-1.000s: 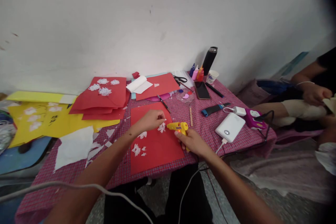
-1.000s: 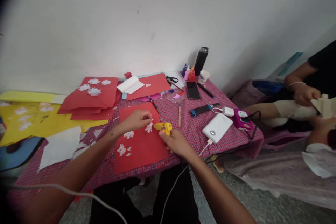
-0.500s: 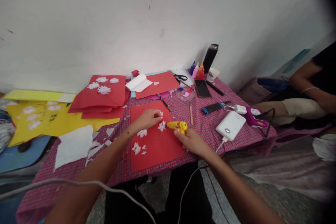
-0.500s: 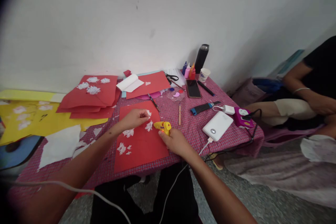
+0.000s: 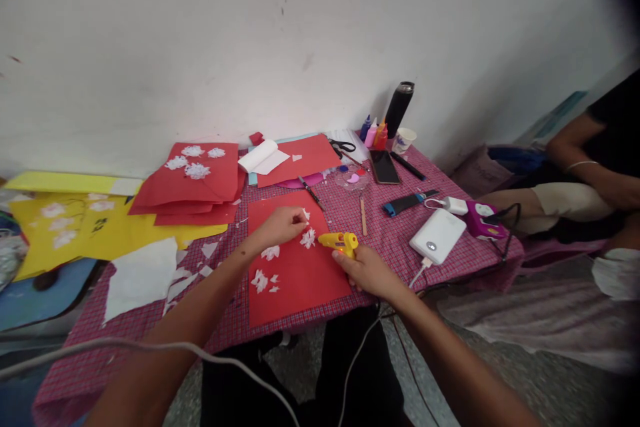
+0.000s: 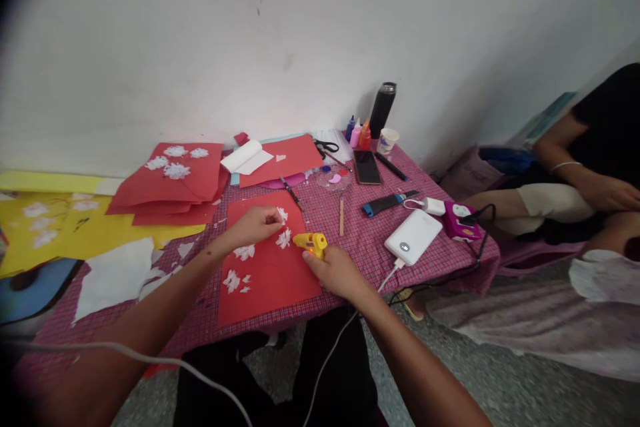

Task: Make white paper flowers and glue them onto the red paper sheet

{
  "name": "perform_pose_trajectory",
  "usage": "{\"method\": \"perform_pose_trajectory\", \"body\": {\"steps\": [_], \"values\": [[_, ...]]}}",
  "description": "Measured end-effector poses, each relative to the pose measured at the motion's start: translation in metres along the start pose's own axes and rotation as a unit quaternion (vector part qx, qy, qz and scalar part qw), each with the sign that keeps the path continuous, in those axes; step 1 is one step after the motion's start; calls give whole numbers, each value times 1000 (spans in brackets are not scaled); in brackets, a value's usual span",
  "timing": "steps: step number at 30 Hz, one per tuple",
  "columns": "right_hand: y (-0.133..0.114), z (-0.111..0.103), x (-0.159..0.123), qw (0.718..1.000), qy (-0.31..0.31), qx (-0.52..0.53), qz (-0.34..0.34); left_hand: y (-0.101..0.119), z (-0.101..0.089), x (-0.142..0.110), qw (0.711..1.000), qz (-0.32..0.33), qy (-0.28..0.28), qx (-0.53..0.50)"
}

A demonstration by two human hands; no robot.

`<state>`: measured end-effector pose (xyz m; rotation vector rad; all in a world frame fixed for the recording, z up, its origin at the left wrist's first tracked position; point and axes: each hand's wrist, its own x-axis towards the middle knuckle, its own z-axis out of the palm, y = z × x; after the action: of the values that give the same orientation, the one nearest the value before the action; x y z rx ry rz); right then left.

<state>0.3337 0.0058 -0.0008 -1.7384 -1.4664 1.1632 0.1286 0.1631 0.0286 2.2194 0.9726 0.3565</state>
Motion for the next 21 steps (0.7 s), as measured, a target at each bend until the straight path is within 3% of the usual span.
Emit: {"method": "perform_pose_trajectory", "body": {"steps": [7, 13, 21], "values": [[0, -1, -4, 997, -35, 50, 44, 5, 0, 3, 1000, -8, 1, -20], [5, -5, -10, 992, -22, 118, 49, 7, 1, 8, 999, 11, -18, -32], [8, -5, -31, 991, -29, 127, 32, 26, -8, 22, 994, 58, -81, 49]]}}
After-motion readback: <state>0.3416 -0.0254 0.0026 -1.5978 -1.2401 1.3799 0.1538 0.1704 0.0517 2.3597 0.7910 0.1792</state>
